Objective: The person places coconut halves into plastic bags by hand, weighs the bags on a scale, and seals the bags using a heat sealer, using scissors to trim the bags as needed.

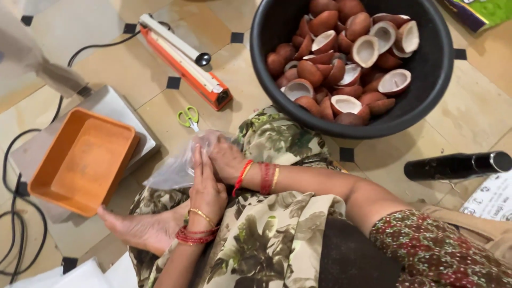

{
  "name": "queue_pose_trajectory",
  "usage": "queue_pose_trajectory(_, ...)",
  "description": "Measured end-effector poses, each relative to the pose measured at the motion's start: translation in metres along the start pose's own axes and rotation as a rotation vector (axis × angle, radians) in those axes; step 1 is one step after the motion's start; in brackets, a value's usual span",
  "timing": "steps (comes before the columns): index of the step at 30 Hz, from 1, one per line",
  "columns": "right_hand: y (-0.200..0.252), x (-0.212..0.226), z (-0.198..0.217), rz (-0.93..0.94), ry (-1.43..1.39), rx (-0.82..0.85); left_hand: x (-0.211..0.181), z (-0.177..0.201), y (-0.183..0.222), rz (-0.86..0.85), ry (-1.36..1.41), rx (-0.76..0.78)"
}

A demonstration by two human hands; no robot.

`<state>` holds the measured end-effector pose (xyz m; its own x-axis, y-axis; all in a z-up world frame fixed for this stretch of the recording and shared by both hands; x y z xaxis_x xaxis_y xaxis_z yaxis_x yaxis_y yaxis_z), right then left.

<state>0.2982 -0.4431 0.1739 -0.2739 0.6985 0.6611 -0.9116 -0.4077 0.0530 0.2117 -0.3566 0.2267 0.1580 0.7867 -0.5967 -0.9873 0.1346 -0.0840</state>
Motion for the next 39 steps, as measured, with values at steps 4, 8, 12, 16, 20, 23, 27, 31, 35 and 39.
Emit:
queue_pose_trajectory(4, -0.023, -0.038, -0.085, 0.316, 0.432, -0.007, -0.012, -0.006, -0.001, -0.197, -0.035, -0.104)
queue_pose_trajectory(8, -0.029, -0.028, -0.095, 0.374, 0.637, -0.014, -0.025, 0.0, -0.005, -0.288, 0.005, -0.139)
queue_pose_trajectory(12, -0.03, -0.019, -0.1, 0.443, 0.838, 0.002, -0.04, 0.005, -0.008, -0.086, -0.011, 0.034)
queue_pose_trajectory(16, -0.032, -0.032, -0.094, 0.486, 0.971, 0.008, -0.019, -0.002, -0.002, -0.214, -0.001, -0.026)
queue_pose_trajectory(20, -0.004, -0.005, 0.057, 0.218, 0.113, 0.523, -0.014, 0.016, 0.004, -0.288, 0.069, -0.132)
queue_pose_trajectory(23, 0.017, -0.071, 0.186, 0.156, 0.016, 0.207, -0.015, 0.023, 0.014, -0.242, 0.097, -0.169)
queue_pose_trajectory(27, -0.006, -0.232, 0.25, 0.03, 0.474, -0.427, -0.028, 0.028, 0.013, -0.289, 0.121, -0.186)
queue_pose_trajectory(31, 0.008, -0.297, 0.247, 0.113, 0.614, -0.42, -0.03, 0.025, 0.009, -0.163, 0.194, -0.15)
queue_pose_trajectory(35, 0.019, -0.284, 0.255, -0.182, 0.64, -0.282, -0.033, 0.026, 0.015, -0.146, 0.162, -0.167)
queue_pose_trajectory(39, 0.027, -0.288, 0.26, -0.391, 0.611, -0.24, -0.034, 0.026, 0.017, -0.209, 0.1, -0.18)
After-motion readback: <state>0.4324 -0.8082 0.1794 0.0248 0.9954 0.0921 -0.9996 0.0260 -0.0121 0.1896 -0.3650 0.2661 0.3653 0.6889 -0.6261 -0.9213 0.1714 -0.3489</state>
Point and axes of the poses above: each hand's wrist, its own y-axis away from the middle knuckle, its own z-axis out of the back of the hand, x = y × z, the point moved 1 cm from there along -y, towards the middle knuckle, and after that the axes turned 10 degrees about -z, right-handed, at the moved point
